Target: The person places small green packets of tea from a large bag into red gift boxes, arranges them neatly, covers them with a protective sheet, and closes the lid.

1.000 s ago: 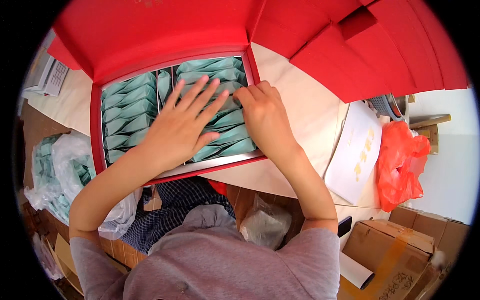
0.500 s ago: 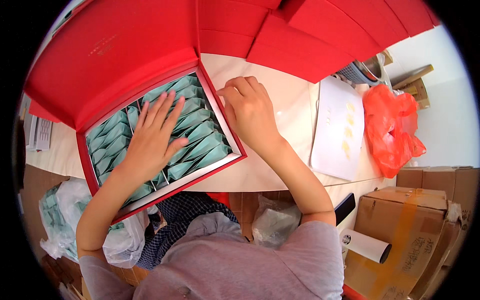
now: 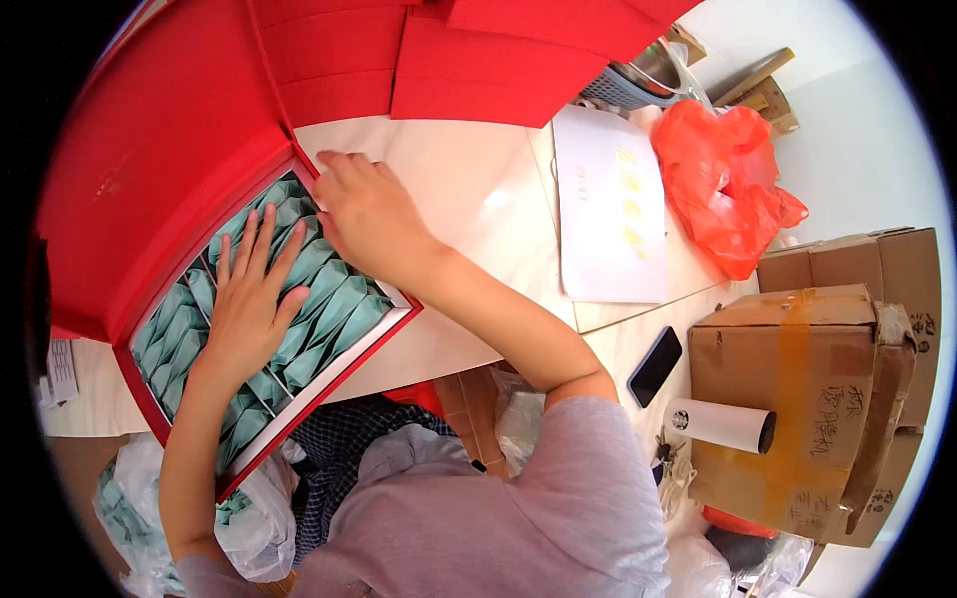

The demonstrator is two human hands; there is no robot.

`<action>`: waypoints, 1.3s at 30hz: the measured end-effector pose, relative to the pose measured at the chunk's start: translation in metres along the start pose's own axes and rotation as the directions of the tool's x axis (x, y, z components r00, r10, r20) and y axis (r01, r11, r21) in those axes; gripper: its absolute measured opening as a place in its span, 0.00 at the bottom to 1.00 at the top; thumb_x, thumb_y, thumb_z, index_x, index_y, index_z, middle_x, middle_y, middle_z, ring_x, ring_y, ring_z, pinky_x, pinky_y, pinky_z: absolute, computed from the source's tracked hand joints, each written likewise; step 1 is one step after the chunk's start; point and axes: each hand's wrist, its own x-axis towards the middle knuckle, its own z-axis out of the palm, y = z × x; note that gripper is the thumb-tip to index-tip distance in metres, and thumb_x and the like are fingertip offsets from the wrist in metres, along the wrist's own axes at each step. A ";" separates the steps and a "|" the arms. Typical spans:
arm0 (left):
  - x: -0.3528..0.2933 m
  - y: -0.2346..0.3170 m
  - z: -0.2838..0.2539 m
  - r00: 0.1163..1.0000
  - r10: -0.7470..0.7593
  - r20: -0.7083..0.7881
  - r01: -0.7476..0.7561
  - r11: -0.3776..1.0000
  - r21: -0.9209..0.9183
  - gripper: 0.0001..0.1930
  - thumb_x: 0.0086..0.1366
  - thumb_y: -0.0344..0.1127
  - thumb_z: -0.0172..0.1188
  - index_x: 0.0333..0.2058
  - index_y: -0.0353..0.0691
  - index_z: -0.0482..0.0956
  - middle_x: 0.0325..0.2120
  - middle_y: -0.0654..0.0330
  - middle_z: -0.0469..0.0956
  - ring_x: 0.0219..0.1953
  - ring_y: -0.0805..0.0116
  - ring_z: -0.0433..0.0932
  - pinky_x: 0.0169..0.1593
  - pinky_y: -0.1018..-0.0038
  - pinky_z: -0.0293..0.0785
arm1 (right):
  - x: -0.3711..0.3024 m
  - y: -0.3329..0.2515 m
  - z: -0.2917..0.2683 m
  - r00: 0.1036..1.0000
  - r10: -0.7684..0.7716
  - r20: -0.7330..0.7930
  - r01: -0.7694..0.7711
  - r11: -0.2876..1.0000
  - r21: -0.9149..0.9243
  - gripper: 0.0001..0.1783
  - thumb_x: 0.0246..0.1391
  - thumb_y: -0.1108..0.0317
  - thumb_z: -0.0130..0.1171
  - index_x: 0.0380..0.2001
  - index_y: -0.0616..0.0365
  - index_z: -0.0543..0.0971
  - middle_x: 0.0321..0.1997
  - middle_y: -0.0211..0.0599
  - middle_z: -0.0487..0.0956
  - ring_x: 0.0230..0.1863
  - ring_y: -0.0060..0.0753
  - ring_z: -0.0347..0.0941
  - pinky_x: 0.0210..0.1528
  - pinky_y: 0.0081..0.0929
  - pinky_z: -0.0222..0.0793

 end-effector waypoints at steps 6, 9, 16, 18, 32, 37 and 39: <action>0.002 0.002 0.000 1.000 0.004 0.007 -0.004 1.000 -0.012 0.30 0.66 0.50 0.47 0.65 0.50 0.56 0.67 0.50 0.45 0.69 0.51 0.43 0.68 0.51 0.34 | -0.086 0.088 -0.054 0.831 0.440 -0.341 -0.556 0.691 -0.463 0.28 0.47 0.59 0.64 0.48 0.65 0.71 0.52 0.57 0.71 0.54 0.55 0.66 0.55 0.43 0.63; 0.003 0.002 0.001 1.000 -0.003 0.017 0.003 1.000 -0.014 0.31 0.67 0.50 0.46 0.66 0.49 0.55 0.68 0.51 0.44 0.70 0.52 0.42 0.68 0.51 0.33 | -0.153 0.111 -0.071 0.568 0.735 -0.371 -0.704 0.199 -0.682 0.39 0.50 0.48 0.60 0.55 0.70 0.66 0.60 0.69 0.62 0.61 0.65 0.59 0.61 0.49 0.57; 0.000 -0.002 0.004 0.999 0.012 -0.049 -0.012 1.000 -0.003 0.31 0.66 0.53 0.47 0.65 0.50 0.56 0.66 0.48 0.48 0.68 0.50 0.46 0.67 0.50 0.36 | -0.169 0.100 -0.081 0.500 0.812 -0.301 -0.705 0.180 -0.686 0.32 0.53 0.55 0.58 0.49 0.75 0.69 0.55 0.66 0.68 0.54 0.58 0.68 0.49 0.39 0.73; 0.001 0.000 0.004 0.998 0.016 -0.057 -0.016 1.000 -0.002 0.31 0.66 0.53 0.47 0.65 0.49 0.56 0.66 0.48 0.49 0.68 0.50 0.46 0.67 0.50 0.37 | -0.168 0.101 -0.083 0.480 0.829 -0.288 -0.696 0.160 -0.700 0.30 0.53 0.56 0.58 0.48 0.76 0.70 0.55 0.65 0.69 0.53 0.56 0.69 0.47 0.37 0.75; -0.001 -0.002 0.002 0.999 0.018 -0.050 -0.019 0.999 -0.026 0.31 0.66 0.49 0.49 0.66 0.51 0.54 0.67 0.50 0.45 0.69 0.52 0.43 0.68 0.51 0.34 | -0.180 0.114 -0.075 0.607 0.738 -0.295 -0.569 0.145 -0.810 0.23 0.57 0.60 0.53 0.41 0.76 0.71 0.41 0.57 0.73 0.43 0.52 0.74 0.39 0.37 0.76; -0.001 -0.003 0.005 0.999 0.019 -0.034 -0.020 1.000 -0.024 0.31 0.66 0.49 0.48 0.66 0.50 0.54 0.67 0.51 0.45 0.69 0.52 0.44 0.68 0.51 0.34 | -0.175 0.122 -0.117 0.519 0.788 -0.330 -0.709 0.182 -0.681 0.19 0.59 0.56 0.49 0.41 0.62 0.76 0.43 0.49 0.77 0.42 0.48 0.75 0.38 0.41 0.74; 0.000 -0.002 0.004 1.000 0.009 -0.027 -0.010 0.999 -0.033 0.31 0.67 0.49 0.47 0.66 0.50 0.54 0.67 0.51 0.46 0.69 0.52 0.44 0.68 0.51 0.35 | -0.205 0.149 -0.143 0.554 0.643 -0.529 -0.713 0.038 -0.700 0.18 0.57 0.54 0.51 0.34 0.59 0.78 0.38 0.46 0.78 0.39 0.47 0.75 0.38 0.43 0.72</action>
